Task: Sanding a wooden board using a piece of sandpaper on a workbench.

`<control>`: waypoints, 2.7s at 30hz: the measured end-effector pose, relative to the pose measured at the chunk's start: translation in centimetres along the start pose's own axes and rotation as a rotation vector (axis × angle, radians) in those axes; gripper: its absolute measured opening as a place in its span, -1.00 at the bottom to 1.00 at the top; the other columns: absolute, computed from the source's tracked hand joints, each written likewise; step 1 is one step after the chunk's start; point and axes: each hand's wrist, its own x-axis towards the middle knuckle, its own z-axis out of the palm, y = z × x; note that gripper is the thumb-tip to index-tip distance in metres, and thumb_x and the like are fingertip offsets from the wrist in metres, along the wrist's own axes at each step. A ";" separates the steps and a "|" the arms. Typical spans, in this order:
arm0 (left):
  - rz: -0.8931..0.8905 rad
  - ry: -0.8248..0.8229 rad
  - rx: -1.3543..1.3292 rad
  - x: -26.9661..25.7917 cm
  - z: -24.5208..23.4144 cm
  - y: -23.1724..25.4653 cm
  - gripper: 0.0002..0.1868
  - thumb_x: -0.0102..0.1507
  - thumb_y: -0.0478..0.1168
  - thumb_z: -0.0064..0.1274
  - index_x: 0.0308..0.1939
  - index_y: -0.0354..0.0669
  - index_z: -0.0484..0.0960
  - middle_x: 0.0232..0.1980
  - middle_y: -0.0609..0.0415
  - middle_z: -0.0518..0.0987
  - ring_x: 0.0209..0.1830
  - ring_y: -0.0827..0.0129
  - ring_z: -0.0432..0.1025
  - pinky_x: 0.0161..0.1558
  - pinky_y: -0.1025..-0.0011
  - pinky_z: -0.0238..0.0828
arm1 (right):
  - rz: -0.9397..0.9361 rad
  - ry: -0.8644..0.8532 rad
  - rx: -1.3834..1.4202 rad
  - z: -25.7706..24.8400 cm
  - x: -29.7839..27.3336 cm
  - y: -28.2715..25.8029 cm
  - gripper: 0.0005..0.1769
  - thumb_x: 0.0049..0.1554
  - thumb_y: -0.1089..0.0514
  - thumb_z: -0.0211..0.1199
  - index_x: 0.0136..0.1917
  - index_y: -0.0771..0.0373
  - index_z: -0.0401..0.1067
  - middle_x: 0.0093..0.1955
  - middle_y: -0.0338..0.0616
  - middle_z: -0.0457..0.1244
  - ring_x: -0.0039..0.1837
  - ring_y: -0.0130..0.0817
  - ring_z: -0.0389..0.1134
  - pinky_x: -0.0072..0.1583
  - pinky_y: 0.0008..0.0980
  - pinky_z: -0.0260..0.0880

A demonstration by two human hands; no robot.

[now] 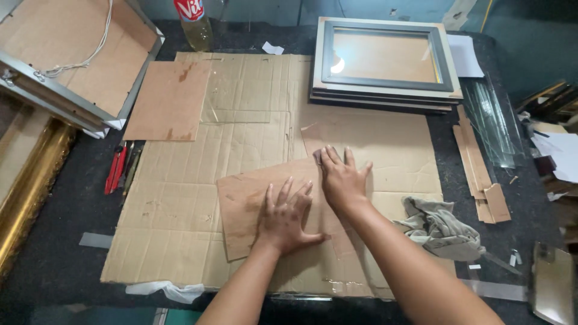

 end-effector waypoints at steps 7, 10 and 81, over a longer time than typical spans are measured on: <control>-0.001 0.012 0.006 0.0 -0.6 0.1 -0.19 -0.18 0.46 -0.12 -0.04 0.06 0.33 0.29 0.31 0.17 0.33 0.11 -0.07 0.20 -0.16 -0.20 | -0.021 -0.008 -0.021 -0.8 -4.1 0.6 -0.56 0.14 0.02 -0.26 0.29 -0.05 0.11 0.37 -0.46 -0.01 0.39 -0.08 -0.07 0.10 0.49 -0.09; -0.004 0.034 -0.021 -0.1 -0.5 0.2 -0.19 -0.20 0.45 -0.08 -0.05 0.08 0.33 0.27 0.29 0.21 0.31 0.10 -0.02 0.19 -0.17 -0.16 | -0.001 -0.075 -0.025 -1.8 -9.1 1.4 -0.55 0.12 0.00 -0.28 0.30 -0.12 0.07 0.38 -0.56 -0.05 0.41 -0.12 -0.11 0.13 0.47 -0.10; -0.028 -0.008 -0.008 -0.1 -0.7 0.6 -0.20 -0.22 0.43 -0.05 -0.06 0.09 0.33 0.28 0.29 0.20 0.33 0.09 -0.04 0.22 -0.16 -0.21 | -0.051 -0.056 -0.032 -1.3 -7.1 1.4 -0.54 0.14 -0.03 -0.26 0.30 -0.04 0.08 0.38 -0.47 -0.05 0.41 -0.03 -0.14 0.14 0.48 -0.15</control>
